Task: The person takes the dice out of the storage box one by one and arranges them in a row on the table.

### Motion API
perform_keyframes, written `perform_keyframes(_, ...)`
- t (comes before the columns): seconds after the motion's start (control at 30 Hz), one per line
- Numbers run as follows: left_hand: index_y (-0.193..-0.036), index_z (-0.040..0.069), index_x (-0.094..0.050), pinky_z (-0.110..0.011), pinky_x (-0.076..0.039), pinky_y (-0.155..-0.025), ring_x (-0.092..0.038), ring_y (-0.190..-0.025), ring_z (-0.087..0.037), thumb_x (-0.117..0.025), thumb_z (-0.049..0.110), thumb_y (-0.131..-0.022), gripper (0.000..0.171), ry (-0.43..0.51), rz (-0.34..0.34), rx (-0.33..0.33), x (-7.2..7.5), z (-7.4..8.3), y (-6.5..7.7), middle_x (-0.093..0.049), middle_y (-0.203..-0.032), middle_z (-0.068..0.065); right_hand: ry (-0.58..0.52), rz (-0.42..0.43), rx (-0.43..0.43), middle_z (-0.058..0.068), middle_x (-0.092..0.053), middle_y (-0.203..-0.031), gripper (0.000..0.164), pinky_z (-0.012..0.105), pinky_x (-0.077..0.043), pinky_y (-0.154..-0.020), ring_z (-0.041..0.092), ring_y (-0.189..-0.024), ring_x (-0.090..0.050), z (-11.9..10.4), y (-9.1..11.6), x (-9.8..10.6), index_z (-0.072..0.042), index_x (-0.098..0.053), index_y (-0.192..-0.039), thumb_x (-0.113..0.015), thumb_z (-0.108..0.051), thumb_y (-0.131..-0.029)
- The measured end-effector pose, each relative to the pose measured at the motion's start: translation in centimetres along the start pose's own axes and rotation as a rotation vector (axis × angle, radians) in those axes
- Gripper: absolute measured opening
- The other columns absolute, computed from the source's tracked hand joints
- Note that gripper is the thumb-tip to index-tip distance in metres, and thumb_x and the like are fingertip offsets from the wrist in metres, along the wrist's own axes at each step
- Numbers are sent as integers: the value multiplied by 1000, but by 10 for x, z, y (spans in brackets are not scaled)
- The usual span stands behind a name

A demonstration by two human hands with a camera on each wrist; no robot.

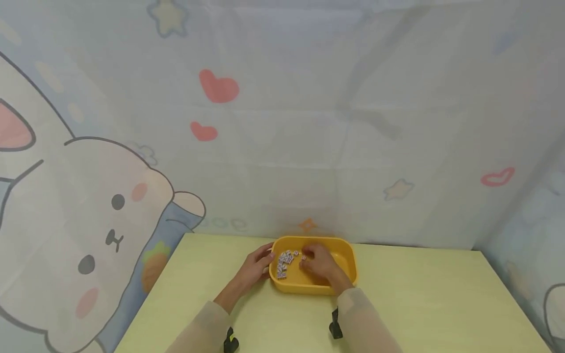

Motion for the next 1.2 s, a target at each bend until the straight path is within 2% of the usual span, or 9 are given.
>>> perform_keyframes(0.17, -160, 9, -46, -36, -64, -93, -67, -119, -36, -58, 24, -112, 52, 8, -12, 1, 2, 0, 0, -47, -152, -25, 12, 3, -6, 26, -67, -129, 38, 59, -46, -115, 46, -126, -59, -1, -2, 0, 11, -69, -125, -78, -2, -91)
perform_keyframes(0.3, -160, 10, -47, -37, -65, -92, -66, -120, -36, -58, 24, -112, 51, 13, 1, 8, 4, -1, 0, -47, -153, -24, 1, -7, 24, 26, -68, -127, 35, 60, -47, -114, 47, -125, -60, -2, -4, 0, 12, -69, -124, -76, -1, -92)
perform_keyframes(0.53, -160, 12, -47, -38, -65, -91, -65, -123, -37, -60, 26, -111, 52, 25, -7, 7, -1, -5, -2, -47, -155, -25, -16, -1, -15, 22, -71, -120, 32, 57, -52, -110, 43, -119, -64, 0, -1, 2, 10, -70, -120, -78, 2, -90)
perform_keyframes(0.77, -160, 7, -46, -39, -65, -91, -65, -121, -40, -58, 25, -112, 52, 19, 15, -27, -1, -4, 3, -50, -152, -26, -15, -29, -20, 17, -73, -115, 25, 55, -56, -104, 38, -113, -67, 0, -3, 1, 8, -73, -115, -77, 2, -91)
perform_keyframes(1.0, -160, 9, -47, -37, -64, -93, -66, -121, -36, -57, 27, -112, 52, 32, 4, 3, -4, -11, 5, -48, -156, -23, -1, -34, -6, 12, -74, -100, 12, 43, -60, -90, 26, -96, -67, 4, 0, -2, 5, -74, -102, -75, 5, -90)
perform_keyframes(1.2, -159, 7, -47, -37, -62, -98, -63, -128, -38, -55, 28, -113, 51, 30, 16, -13, -4, -12, 5, -46, -159, -23, 0, -25, -8, 8, -72, -97, 13, 41, -58, -87, 22, -93, -64, 6, -1, -3, 2, -74, -100, -78, 6, -88)
Point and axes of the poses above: each hand's wrist, its own y-axis away from the middle knuckle, its own x-axis out of the back of the hand, z = x × y, the point moved 2 cm from there along -y, towards the middle knuckle
